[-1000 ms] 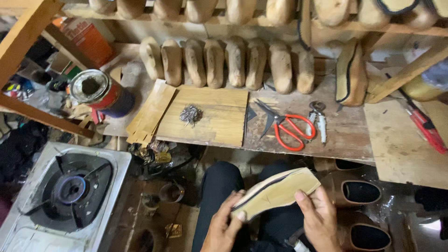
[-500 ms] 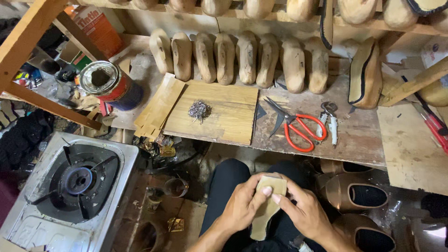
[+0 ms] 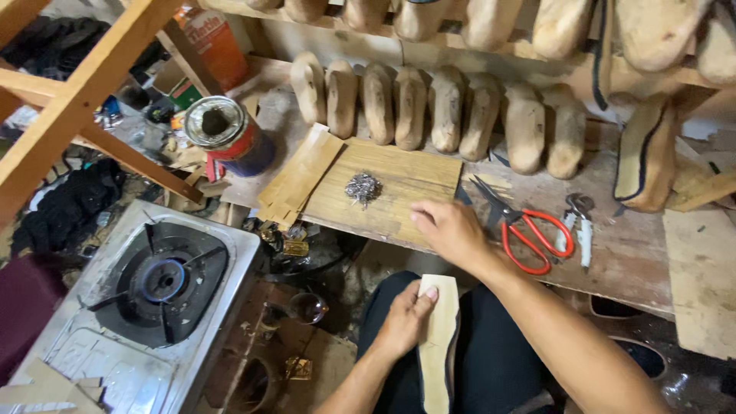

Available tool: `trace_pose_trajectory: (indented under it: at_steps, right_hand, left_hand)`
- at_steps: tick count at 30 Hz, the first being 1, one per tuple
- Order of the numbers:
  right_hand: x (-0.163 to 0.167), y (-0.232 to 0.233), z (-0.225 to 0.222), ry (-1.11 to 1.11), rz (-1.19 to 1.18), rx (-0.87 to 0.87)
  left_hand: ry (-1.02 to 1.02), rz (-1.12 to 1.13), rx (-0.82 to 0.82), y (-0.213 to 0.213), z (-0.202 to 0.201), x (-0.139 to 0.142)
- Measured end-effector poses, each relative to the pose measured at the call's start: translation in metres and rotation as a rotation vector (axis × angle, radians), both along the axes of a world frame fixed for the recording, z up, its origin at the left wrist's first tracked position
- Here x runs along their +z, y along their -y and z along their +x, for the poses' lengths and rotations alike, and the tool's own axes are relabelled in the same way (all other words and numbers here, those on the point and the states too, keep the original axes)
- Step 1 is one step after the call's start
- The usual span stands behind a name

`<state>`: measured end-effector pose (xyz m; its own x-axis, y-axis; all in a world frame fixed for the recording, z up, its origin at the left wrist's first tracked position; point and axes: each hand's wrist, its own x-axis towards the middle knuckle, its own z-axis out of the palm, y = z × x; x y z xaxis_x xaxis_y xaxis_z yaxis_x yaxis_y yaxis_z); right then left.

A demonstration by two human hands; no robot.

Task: The person attaches rubber sole strips to wooden shoe lasts by hand, secures them with nails using a hammer, and trims the excess rubber with scissors. The person repeats this process for multiple lasts, placing the finished ones on a nearby shelf.

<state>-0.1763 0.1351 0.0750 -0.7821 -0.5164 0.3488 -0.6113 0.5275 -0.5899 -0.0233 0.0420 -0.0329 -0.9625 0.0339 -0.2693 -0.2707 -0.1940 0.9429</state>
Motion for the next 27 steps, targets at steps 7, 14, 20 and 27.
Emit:
trace_pose_trajectory:
  at_steps: [7,14,20,27]
  right_hand:
    - [-0.028,0.07,-0.049,-0.119,0.012,0.159]
    - [-0.03,0.085,-0.062,-0.132,0.234,0.185]
    - [-0.008,0.081,-0.061,0.182,0.098,0.047]
    - [0.024,0.077,-0.058,0.668,-0.087,-0.079]
  left_hand:
    - [-0.029,0.047,-0.017,0.004,-0.005,-0.001]
    - [-0.02,-0.01,-0.043,0.005,-0.005,0.007]
    - [-0.05,-0.02,-0.045,0.005,-0.005,0.01]
    - [-0.044,-0.056,-0.057,0.003,-0.006,0.014]
